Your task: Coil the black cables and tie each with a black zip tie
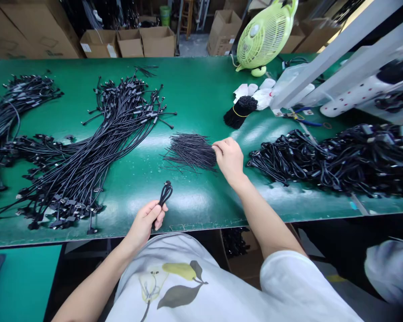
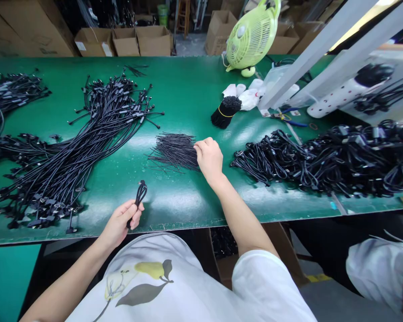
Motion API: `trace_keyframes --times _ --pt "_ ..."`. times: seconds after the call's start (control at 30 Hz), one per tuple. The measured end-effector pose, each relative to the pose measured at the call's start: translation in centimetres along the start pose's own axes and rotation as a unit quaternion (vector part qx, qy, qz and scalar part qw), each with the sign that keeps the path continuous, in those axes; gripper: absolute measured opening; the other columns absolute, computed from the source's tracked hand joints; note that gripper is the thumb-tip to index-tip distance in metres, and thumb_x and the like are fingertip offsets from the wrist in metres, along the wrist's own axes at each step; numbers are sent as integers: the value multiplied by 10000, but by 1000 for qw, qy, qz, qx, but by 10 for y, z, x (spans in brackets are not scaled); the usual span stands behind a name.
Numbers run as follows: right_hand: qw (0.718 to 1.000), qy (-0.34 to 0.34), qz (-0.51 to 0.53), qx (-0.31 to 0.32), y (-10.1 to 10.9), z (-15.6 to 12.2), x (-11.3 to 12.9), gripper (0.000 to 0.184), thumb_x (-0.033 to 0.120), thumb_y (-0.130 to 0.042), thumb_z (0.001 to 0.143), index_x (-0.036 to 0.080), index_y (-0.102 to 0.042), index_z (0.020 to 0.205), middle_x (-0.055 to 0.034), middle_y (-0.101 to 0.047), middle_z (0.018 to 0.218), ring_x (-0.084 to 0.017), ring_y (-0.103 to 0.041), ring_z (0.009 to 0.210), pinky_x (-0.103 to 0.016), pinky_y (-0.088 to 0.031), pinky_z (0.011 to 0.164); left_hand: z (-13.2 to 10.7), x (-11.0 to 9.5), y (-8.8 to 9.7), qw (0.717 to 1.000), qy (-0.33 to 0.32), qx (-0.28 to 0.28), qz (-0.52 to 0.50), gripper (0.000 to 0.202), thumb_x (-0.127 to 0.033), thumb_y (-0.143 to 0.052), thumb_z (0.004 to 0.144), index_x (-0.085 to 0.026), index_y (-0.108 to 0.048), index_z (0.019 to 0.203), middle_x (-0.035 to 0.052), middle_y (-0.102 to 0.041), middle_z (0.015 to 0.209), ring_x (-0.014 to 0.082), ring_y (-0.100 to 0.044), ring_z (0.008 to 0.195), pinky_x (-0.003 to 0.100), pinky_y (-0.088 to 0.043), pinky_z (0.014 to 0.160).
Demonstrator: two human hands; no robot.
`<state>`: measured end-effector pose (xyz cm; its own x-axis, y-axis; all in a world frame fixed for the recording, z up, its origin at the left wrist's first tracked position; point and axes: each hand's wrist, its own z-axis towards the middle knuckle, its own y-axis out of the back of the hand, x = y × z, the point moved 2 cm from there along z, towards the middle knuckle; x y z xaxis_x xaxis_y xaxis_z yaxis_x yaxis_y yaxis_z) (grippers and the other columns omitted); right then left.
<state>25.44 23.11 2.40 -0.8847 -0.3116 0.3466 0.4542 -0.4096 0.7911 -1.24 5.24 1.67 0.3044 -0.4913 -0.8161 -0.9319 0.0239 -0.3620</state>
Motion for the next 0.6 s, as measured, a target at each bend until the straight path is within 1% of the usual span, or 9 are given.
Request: trace_keyframes --times 0.1,0.17,0.27,0.33,0.4,0.47,0.5,0.53,0.6 --pt "988 -41 146 -4 7 -16 26 198 289 -503 917 188 -653 834 -51 -600 820 -192 -543 757 -328 -434 717 -1 -2 -12 1000 -20 -1 -12 381 -483 -649 806 -120 -579 896 -76 -398 551 45 -325 460 194 -251 449" --pt "966 -50 246 66 6 -38 58 184 308 -538 898 193 -650 808 -29 -597 778 -170 -539 705 -307 -431 664 0 -4 -18 999 -38 -1 -26 439 -483 -641 812 -118 -565 1043 -80 -403 566 50 -328 459 194 -251 440" --pt "911 -11 353 212 4 -76 111 188 307 -552 900 189 -655 798 -10 -576 732 -147 -542 675 -270 -425 614 3 -5 -20 996 -82 4 -33 564 -462 -607 844 -121 -474 1273 -87 -407 580 58 -339 461 194 -273 443" --pt "901 30 360 242 6 -94 137 188 293 -537 921 182 -656 827 -7 -554 718 -132 -525 639 -254 -415 584 5 -5 -14 993 -114 -6 -4 529 -440 -565 877 -103 -501 1281 -78 -408 591 61 -355 475 195 -303 458" --pt "926 113 292 214 11 -100 152 193 263 -504 945 176 -652 857 -22 -558 733 -135 -511 632 -264 -407 590 5 -4 -4 989 -135 -32 57 474 -418 -509 909 -91 -555 1250 -58 -447 611 67 -380 484 202 -337 474" --pt "934 264 183 155 16 -97 163 207 196 -460 954 171 -656 891 -54 -598 774 -159 -515 663 -300 -400 630 2 -4 4 974 -161 -65 145 451 -373 -449 937 -107 -559 1284 -5 -570 699 94 -479 549 222 -414 540" --pt "916 356 139 124 19 -94 168 235 154 -429 951 167 -659 908 -75 -626 819 -179 -531 707 -324 -400 666 -1 -5 7 961 -179 -79 197 439 -338 -427 944 -121 -557 1303 37 -640 801 121 -555 642 243 -462 619" --pt "884 444 110 96 22 -92 173 277 112 -393 941 164 -664 922 -95 -651 880 -202 -549 766 -348 -400 708 -5 -6 9 945 -194 -89 250 425 -299 -418 942 -141 -565 1308 73 -682 931 154 -613 777 269 -491 723" --pt "808 578 98 63 25 -88 179 370 49 -321 904 161 -671 952 -127 -664 1024 -240 -567 911 -385 -397 794 -10 -8 12 913 -200 -96 343 397 -223 -429 922 -190 -610 1274 88 -681 1140 208 -610 1053 314 -465 921"
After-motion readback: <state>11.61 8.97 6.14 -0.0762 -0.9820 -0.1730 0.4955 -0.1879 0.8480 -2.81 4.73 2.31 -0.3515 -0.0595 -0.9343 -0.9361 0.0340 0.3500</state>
